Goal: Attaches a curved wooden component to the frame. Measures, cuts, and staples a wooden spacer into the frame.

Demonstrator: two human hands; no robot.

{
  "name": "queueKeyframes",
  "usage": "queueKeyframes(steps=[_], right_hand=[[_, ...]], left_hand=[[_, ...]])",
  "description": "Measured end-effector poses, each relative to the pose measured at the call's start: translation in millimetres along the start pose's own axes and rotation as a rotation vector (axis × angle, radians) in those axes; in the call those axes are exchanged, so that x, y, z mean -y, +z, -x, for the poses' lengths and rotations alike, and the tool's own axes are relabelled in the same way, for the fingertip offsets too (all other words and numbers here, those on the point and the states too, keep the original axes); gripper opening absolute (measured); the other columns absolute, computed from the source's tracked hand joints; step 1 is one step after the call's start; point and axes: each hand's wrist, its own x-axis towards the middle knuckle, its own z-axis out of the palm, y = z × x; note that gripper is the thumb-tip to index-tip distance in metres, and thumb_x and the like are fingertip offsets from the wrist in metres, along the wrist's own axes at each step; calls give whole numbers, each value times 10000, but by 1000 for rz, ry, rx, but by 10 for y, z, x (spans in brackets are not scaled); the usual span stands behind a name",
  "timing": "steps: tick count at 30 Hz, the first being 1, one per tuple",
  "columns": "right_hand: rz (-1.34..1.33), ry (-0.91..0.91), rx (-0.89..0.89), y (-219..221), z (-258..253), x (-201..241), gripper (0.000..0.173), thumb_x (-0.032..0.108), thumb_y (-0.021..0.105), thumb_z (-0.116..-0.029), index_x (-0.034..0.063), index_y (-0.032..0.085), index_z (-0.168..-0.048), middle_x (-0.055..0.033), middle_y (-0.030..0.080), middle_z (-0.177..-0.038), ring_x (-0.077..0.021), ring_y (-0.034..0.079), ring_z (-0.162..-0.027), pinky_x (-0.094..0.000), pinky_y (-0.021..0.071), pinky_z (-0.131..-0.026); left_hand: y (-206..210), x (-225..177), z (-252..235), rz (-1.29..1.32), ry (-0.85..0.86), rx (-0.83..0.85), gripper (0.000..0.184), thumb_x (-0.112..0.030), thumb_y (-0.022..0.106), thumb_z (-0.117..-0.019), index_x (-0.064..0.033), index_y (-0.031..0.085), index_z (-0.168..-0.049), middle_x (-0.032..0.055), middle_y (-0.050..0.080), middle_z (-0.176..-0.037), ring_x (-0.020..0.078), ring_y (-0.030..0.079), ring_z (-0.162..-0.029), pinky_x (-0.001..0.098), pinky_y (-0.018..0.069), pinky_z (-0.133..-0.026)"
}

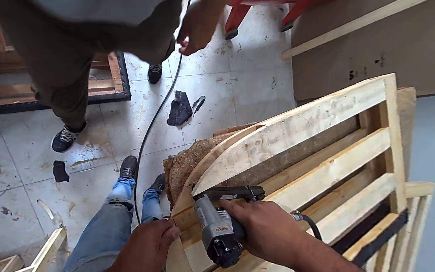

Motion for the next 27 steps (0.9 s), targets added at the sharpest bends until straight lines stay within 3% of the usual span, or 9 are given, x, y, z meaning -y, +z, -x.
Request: queueKeyframes(steps=[7, 12, 17, 23, 27], right_hand=[[-57, -20, 115, -127, -31, -11, 492, 199, 629, -930, 144, 524, -1407, -164, 677, -859, -406, 695, -788, -592, 531, -629], [-127, -10, 151, -102, -42, -93, 391, 200, 582, -983, 187, 565, -1374, -129, 702, -959, -355, 706, -871, -572, 549, -696], [-125, 15, 62, 15, 31, -169, 420, 221, 621, -955, 235, 574, -1372, -98, 709, -935, -327, 710, -854, -552, 556, -685], [-98, 57, 47, 45, 38, -158, 447, 265, 630, -944, 275, 574, -1388, -70, 716, -936, -298, 714, -856, -530, 562, -687], [-71, -8, -118, 142, 42, -236, 436, 241, 681, -878, 253, 625, -1310, -71, 697, -829, -309, 706, -735, -537, 548, -582]], left_hand=[[34, 12, -9, -54, 44, -62, 484, -499, 449, -1057, -104, 694, -920, 37, 688, -759, 151, 701, -683, 393, 609, -654], [71, 96, -54, -30, 78, -60, 521, -577, 405, -1052, -142, 678, -966, -26, 681, -763, 75, 682, -665, 318, 603, -616], [6, 7, -37, 12, -43, 12, 446, -534, 447, -1044, -158, 674, -969, -41, 711, -751, 73, 707, -652, 316, 621, -618], [-126, 13, -127, 71, -68, 153, 462, -556, 447, -1046, -156, 661, -965, -32, 738, -793, 90, 736, -695, 325, 648, -662], [-207, -34, -158, 130, -109, 247, 386, -468, 486, -1060, -136, 671, -989, -11, 751, -830, 103, 746, -722, 332, 653, -698]])
